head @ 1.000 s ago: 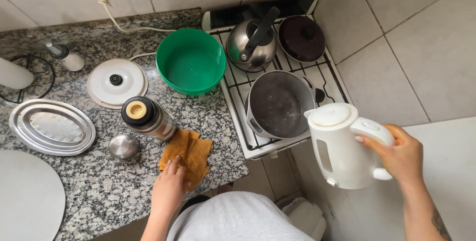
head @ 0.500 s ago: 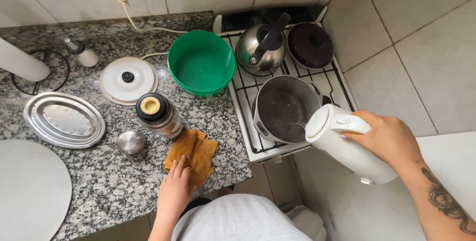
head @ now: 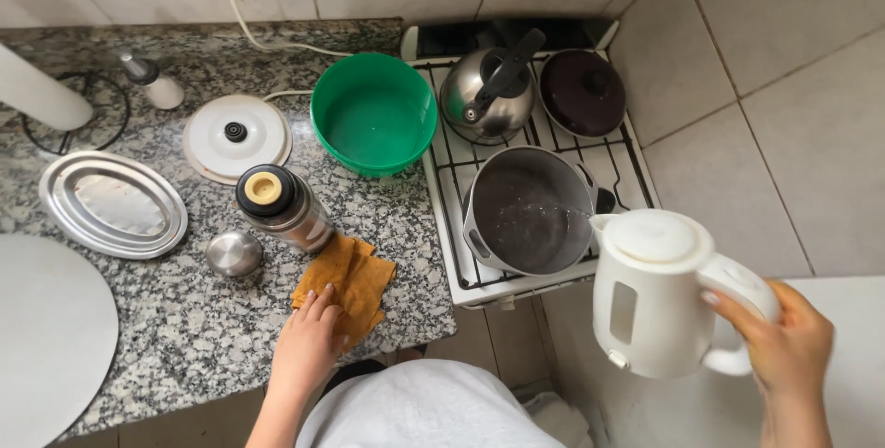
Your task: The person rinses a pot in the sink, then moves to the stove to pour hot water from an electric kettle into the pot. They open a package of grains and pour the contents into the pot, cover it with a lid, and later stir the mixture with a spoon.
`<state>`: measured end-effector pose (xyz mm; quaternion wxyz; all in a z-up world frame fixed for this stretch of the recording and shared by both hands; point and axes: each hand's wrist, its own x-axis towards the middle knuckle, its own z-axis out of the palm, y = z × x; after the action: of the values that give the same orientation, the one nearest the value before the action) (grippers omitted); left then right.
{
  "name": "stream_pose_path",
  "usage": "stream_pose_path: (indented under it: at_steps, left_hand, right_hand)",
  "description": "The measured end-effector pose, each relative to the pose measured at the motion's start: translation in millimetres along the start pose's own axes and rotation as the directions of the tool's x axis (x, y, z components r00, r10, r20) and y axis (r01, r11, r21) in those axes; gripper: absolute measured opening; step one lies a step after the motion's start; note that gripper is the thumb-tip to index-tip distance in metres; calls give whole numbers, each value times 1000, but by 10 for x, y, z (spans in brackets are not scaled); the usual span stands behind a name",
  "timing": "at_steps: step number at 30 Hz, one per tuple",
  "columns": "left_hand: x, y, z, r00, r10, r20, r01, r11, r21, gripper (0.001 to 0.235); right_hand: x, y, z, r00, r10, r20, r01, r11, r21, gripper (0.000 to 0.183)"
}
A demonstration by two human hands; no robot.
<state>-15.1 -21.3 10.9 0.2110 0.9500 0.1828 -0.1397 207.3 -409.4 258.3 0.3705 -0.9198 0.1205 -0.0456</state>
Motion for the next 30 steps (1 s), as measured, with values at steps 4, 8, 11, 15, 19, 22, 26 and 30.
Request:
stream_pose_path:
  at_steps: [4, 8, 11, 15, 19, 22, 26, 30]
  left_hand:
    - [-86, 43, -80, 989, 7, -151, -16, 998, -57, 35]
    - [-294, 174, -271, 980, -23, -200, -17, 981, -195, 18]
    - [-549, 199, -204, 976, -105, -189, 45, 954, -296, 14]
    - [-930, 63, 181, 963, -241, -124, 194, 933, -304, 14]
    - [-1384, 29, 168, 865, -461, 199, 500, 828, -253, 24]
    - [-1649, -30, -26, 746, -534, 398, 660, 674, -332, 27]
    - [-1894, -361, -93, 675, -618, 402, 726, 460, -511, 24]
    - [-1964, -986, -344, 678, -642, 358, 703, 423, -572, 23]
  right_hand:
    - [287, 532, -67, 988, -147, -38, 151, 924, 351, 24]
    - [499, 150, 200, 978, -197, -70, 197, 756, 624, 21]
    - [610, -525, 696, 960, -279, 3, 147, 515, 845, 36]
    - [600, -1421, 1583, 856, -509, 90, 34, 229, 973, 55]
    - [253, -2185, 2526, 595, -775, 211, -94, 193, 977, 54]
    - [26, -2412, 3349, 560, -795, 233, -88, 222, 971, 46]
    - [-291, -2402, 4271, 565, -748, 349, 51, 454, 890, 43]
    - [-411, -2191, 4944, 577, -704, 414, 61, 542, 838, 43]
